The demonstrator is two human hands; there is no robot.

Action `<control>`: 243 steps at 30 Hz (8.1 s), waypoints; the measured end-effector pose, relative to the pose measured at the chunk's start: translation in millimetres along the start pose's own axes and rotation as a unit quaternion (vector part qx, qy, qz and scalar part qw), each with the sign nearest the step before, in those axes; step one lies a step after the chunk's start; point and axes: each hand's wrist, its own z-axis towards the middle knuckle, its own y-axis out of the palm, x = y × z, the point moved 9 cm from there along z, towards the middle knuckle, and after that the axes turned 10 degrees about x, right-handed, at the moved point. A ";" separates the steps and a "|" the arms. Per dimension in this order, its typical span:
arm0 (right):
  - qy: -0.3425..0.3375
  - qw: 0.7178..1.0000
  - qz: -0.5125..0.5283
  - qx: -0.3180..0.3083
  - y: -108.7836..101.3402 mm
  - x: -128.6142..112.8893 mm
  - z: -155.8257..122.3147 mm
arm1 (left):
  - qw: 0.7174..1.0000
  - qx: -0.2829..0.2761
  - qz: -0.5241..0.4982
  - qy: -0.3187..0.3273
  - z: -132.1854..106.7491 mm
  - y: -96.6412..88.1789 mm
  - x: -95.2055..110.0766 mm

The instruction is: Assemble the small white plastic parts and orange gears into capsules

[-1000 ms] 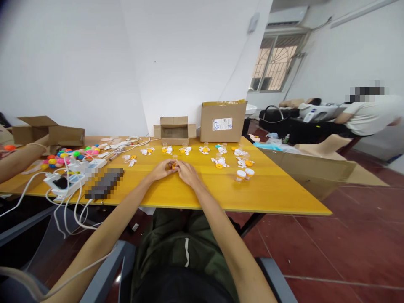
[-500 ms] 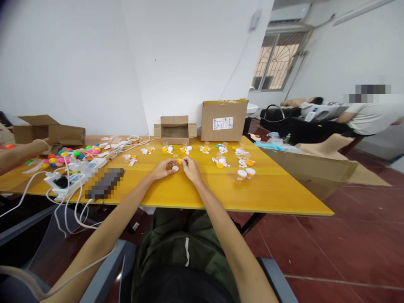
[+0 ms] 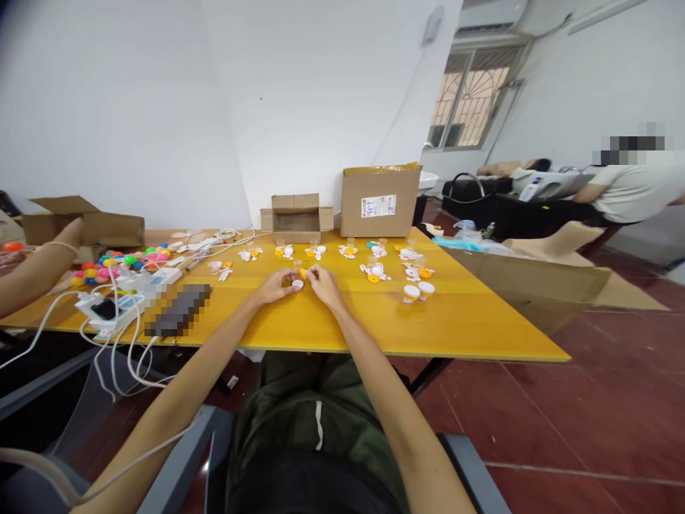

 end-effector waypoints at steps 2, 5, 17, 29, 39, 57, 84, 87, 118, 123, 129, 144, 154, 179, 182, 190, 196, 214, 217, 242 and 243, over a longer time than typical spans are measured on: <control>-0.001 1.000 0.012 -0.007 1.3 -1.9 -0.3 | 1.000 -0.007 -0.011 0.004 -0.2 1.6 0.7; -0.003 1.000 0.023 -0.015 3.0 -2.2 -0.3 | 1.000 -0.012 -0.024 0.004 -0.3 3.1 -0.2; 0.033 0.995 0.093 -0.010 1.2 10.5 4.3 | 1.000 -0.008 -0.027 0.001 -0.4 3.4 -2.7; 0.083 0.985 0.153 -0.009 -2.2 15.3 3.7 | 0.999 -0.021 -0.037 -0.006 -2.2 3.9 3.6; 0.088 0.986 0.142 -0.010 -1.3 17.6 3.3 | 0.998 -0.033 -0.045 -0.014 -2.8 4.2 4.9; 0.087 0.988 0.124 -0.008 -1.5 23.2 4.0 | 0.999 -0.020 -0.029 -0.008 -3.2 2.4 7.9; 0.075 0.991 0.114 -0.013 0.8 25.4 4.1 | 0.999 -0.021 -0.028 -0.006 -3.9 3.0 10.0; 0.074 0.991 0.114 -0.015 1.9 27.0 4.4 | 0.999 -0.022 -0.026 -0.007 -3.7 3.6 8.9; 0.030 0.996 0.076 -0.026 2.4 11.4 3.1 | 0.999 -0.016 -0.051 -0.007 -2.8 2.2 5.4; 0.028 0.997 0.073 -0.026 2.3 11.7 2.8 | 0.998 -0.012 -0.058 -0.007 -2.9 1.2 6.8; 0.024 0.997 0.070 -0.024 2.2 13.1 2.8 | 0.998 -0.013 -0.054 -0.006 -2.5 1.5 7.9; 0.018 0.999 0.042 -0.018 1.2 9.0 2.3 | 0.999 -0.014 -0.048 0.000 -2.8 1.6 7.7; -0.038 0.982 -0.185 0.005 -5.2 -4.1 -5.9 | 0.998 -0.014 -0.064 -0.004 -3.7 2.3 5.4; -0.173 0.966 -0.183 -0.057 11.3 -25.2 -18.8 | 0.990 -0.030 -0.115 -0.069 -1.5 4.0 1.6; -0.166 0.970 -0.171 -0.057 10.8 -24.5 -17.6 | 0.993 -0.041 -0.097 -0.060 -0.7 4.4 3.2; -0.122 0.980 -0.151 -0.053 10.1 -14.7 -13.6 | 0.993 -0.049 -0.091 -0.065 -0.5 5.4 2.0; -0.099 0.984 -0.138 -0.049 8.8 -9.0 -12.3 | 0.991 -0.042 -0.096 -0.078 -0.2 6.9 -0.5; -0.075 0.990 -0.111 -0.048 7.9 -2.5 -10.3 | 0.991 -0.042 -0.097 -0.082 0.0 8.2 -4.3; -0.073 0.990 -0.114 -0.047 7.8 -5.1 -10.7 | 0.991 -0.041 -0.098 -0.083 -0.1 7.7 -2.9; -0.092 0.981 -0.165 -0.050 7.5 -15.4 -14.7 | 0.987 -0.046 -0.123 -0.094 -0.2 9.1 -4.2; -0.092 0.980 -0.167 -0.051 7.7 -15.4 -14.9 | 0.986 -0.045 -0.125 -0.095 -0.3 9.1 -3.9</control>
